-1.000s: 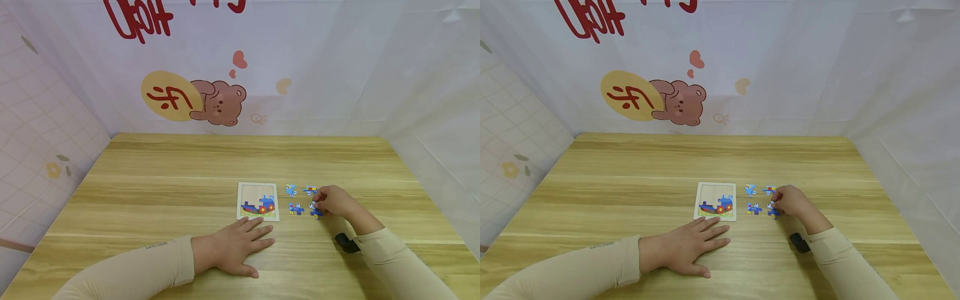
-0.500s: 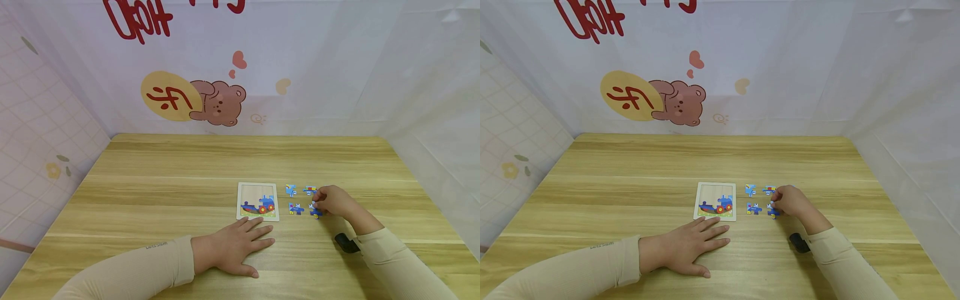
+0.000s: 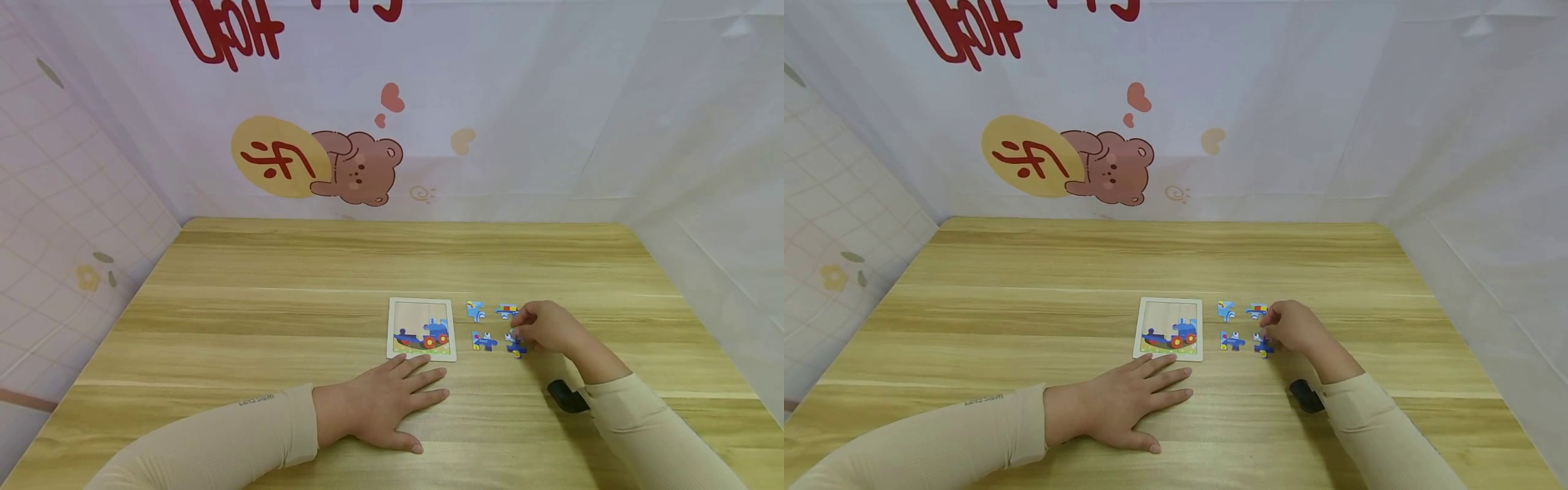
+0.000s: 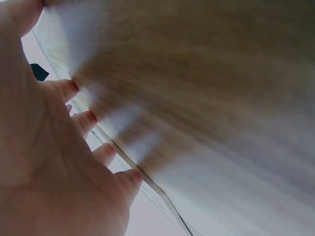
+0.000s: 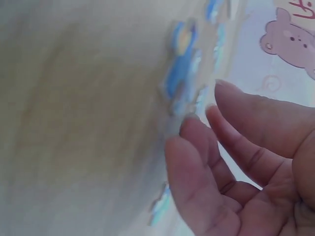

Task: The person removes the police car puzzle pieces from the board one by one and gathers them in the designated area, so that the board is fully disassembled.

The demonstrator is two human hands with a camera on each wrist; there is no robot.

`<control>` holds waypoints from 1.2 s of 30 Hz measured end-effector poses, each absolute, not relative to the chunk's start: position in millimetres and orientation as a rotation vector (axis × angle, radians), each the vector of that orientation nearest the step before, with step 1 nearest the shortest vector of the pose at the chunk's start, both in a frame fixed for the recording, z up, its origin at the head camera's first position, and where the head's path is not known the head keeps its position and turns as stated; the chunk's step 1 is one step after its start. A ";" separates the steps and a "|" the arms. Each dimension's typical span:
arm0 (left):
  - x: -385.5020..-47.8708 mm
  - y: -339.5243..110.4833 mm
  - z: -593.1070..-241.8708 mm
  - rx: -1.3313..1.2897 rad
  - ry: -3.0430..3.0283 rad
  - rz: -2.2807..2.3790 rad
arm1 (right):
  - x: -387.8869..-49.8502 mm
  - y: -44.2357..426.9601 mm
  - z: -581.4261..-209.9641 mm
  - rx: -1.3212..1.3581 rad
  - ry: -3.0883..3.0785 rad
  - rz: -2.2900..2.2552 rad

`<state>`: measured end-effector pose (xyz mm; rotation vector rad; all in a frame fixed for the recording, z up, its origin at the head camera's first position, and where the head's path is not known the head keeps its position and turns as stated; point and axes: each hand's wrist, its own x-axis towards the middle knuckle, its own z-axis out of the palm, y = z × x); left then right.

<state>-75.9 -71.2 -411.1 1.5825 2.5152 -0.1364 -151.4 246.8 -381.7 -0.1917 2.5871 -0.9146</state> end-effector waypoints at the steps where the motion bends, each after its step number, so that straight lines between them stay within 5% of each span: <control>1: -75.8 -71.0 -411.0 1.583 2.516 -0.136 | -151.5 245.9 -380.1 -0.204 2.609 -0.905; 36: -76.0 -71.3 -411.1 1.613 2.519 -0.134 | -161.4 157.3 -384.9 -0.444 2.676 -1.052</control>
